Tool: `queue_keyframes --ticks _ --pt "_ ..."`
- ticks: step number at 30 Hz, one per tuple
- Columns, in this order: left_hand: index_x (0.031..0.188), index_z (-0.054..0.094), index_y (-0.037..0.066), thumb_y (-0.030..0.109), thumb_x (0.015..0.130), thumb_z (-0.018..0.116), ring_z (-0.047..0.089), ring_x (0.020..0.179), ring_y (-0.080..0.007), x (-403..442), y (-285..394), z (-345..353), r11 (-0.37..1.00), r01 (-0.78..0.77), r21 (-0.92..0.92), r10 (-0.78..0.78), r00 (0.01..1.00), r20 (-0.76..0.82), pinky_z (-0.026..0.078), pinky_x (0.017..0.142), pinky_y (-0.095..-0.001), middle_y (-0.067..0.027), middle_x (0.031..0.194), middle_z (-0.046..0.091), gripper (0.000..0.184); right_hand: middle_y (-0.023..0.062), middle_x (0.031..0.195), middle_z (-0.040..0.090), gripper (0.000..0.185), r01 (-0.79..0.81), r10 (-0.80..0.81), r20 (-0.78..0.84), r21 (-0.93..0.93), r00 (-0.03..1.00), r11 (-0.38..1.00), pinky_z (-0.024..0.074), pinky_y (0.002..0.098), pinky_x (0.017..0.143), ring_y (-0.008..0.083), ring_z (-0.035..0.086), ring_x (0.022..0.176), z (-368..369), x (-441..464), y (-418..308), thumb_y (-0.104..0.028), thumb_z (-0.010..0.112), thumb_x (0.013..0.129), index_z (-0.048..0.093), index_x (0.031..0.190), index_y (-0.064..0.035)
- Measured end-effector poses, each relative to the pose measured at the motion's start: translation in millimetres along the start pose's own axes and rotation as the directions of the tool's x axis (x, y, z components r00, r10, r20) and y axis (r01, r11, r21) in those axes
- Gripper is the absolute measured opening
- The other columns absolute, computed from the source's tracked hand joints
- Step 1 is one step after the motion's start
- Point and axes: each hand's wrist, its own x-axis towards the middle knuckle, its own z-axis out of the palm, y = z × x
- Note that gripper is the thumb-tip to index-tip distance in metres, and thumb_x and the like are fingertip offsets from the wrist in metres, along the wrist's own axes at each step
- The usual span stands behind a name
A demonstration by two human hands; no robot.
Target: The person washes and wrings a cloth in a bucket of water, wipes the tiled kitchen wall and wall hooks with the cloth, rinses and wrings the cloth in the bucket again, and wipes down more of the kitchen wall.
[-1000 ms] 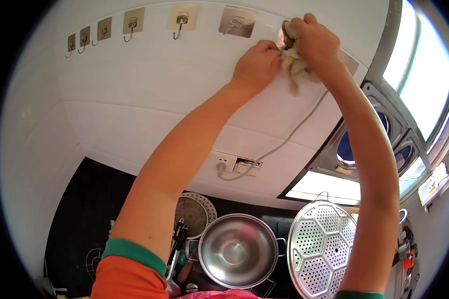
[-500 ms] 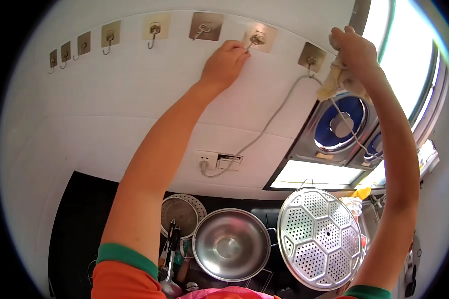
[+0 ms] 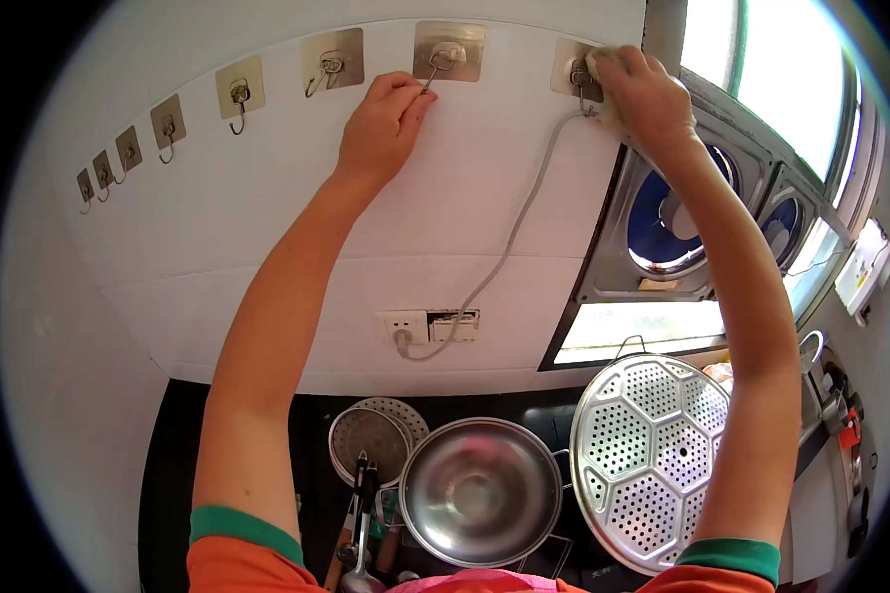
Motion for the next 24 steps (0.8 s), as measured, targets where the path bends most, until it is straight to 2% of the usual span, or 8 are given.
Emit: queue_keyframes --ticks 5,8,11,14,17,22,24 --pt "0.092 0.063 0.004 0.023 0.091 0.056 0.058 0.076 -0.0221 -1 -1 1 1.0 -0.002 -0.008 0.002 1.0 -0.013 0.047 0.068 -0.032 -0.0031 0.105 0.057 0.021 0.0053 0.103 0.051 0.029 0.04 -0.037 0.285 -0.004 0.958 0.999 0.0546 0.0366 0.069 0.0257 0.06 0.09 -17 -12 -4 -0.01 0.068 0.07 0.06 0.097 -0.0161" --pt "0.093 0.063 0.004 0.023 0.091 0.055 0.058 0.079 -0.0221 0 4 -4 0.999 0.044 -0.019 -0.043 0.999 0.032 0.047 0.07 -0.0324 -0.0032 0.106 0.056 0.021 0.0047 0.096 0.051 0.02 0.179 -0.148 0.407 -0.039 0.902 0.983 0.0541 0.0341 0.067 0.0242 0.062 0.085 -21 -11 3 -0.009 0.058 0.077 0.057 0.097 -0.0152" --pt "0.095 0.063 0.004 0.022 0.091 0.054 0.058 0.083 -0.0221 1 1 -6 0.999 0.035 0.0 -0.035 0.998 0.049 0.047 0.072 -0.0322 -0.0035 0.108 0.055 0.021 0.0059 0.097 0.051 0.024 0.009 0.036 0.437 -0.1 0.899 0.995 0.0532 0.0362 0.07 0.0264 0.061 0.088 -40 17 0 -0.006 0.058 0.076 0.057 0.098 -0.0149" --pt "0.097 0.064 0.004 0.022 0.091 0.054 0.058 0.086 -0.0223 1 4 -5 0.999 0.047 0.0 -0.047 0.997 0.062 0.047 0.074 -0.032 -0.0041 0.109 0.055 0.021 0.0059 0.098 0.051 0.027 -0.148 0.153 0.205 -0.041 0.967 0.988 0.0527 0.0362 0.072 0.0268 0.06 0.09 -35 34 12 -0.004 0.059 0.075 0.057 0.1 -0.0148" --pt "0.098 0.064 0.005 0.021 0.091 0.054 0.058 0.086 -0.0223 1 3 -6 0.999 0.048 0.014 -0.049 0.995 0.084 0.047 0.074 -0.0318 -0.005 0.109 0.055 0.021 0.0055 0.098 0.052 0.028 -0.138 0.133 0.174 0.019 0.976 0.99 0.0525 0.036 0.073 0.0268 0.06 0.09 -18 13 -1 -0.004 0.061 0.074 0.056 0.1 -0.0148" --pt "0.098 0.064 0.005 0.021 0.091 0.053 0.058 0.087 -0.0221 1 -3 -1 0.999 0.011 0.031 -0.013 0.999 0.052 0.047 0.074 -0.0317 -0.006 0.109 0.054 0.02 0.0062 0.097 0.052 0.022 -0.035 -0.002 0.364 0.095 0.931 0.995 0.0523 0.0377 0.073 0.028 0.061 0.088 -22 -24 -10 -0.019 0.066 0.076 0.059 0.096 -0.0131" --pt "0.098 0.064 0.005 0.021 0.092 0.053 0.058 0.086 -0.0222 2 -2 -2 1.0 0.007 0.018 -0.008 0.998 0.06 0.047 0.074 -0.0316 -0.0057 0.108 0.054 0.02 0.007 0.097 0.052 0.021 -0.017 -0.06 0.51 0.145 0.858 0.989 0.052 0.0391 0.074 0.0289 0.061 0.089 -32 -17 -3 -0.018 0.065 0.076 0.059 0.095 -0.0128"
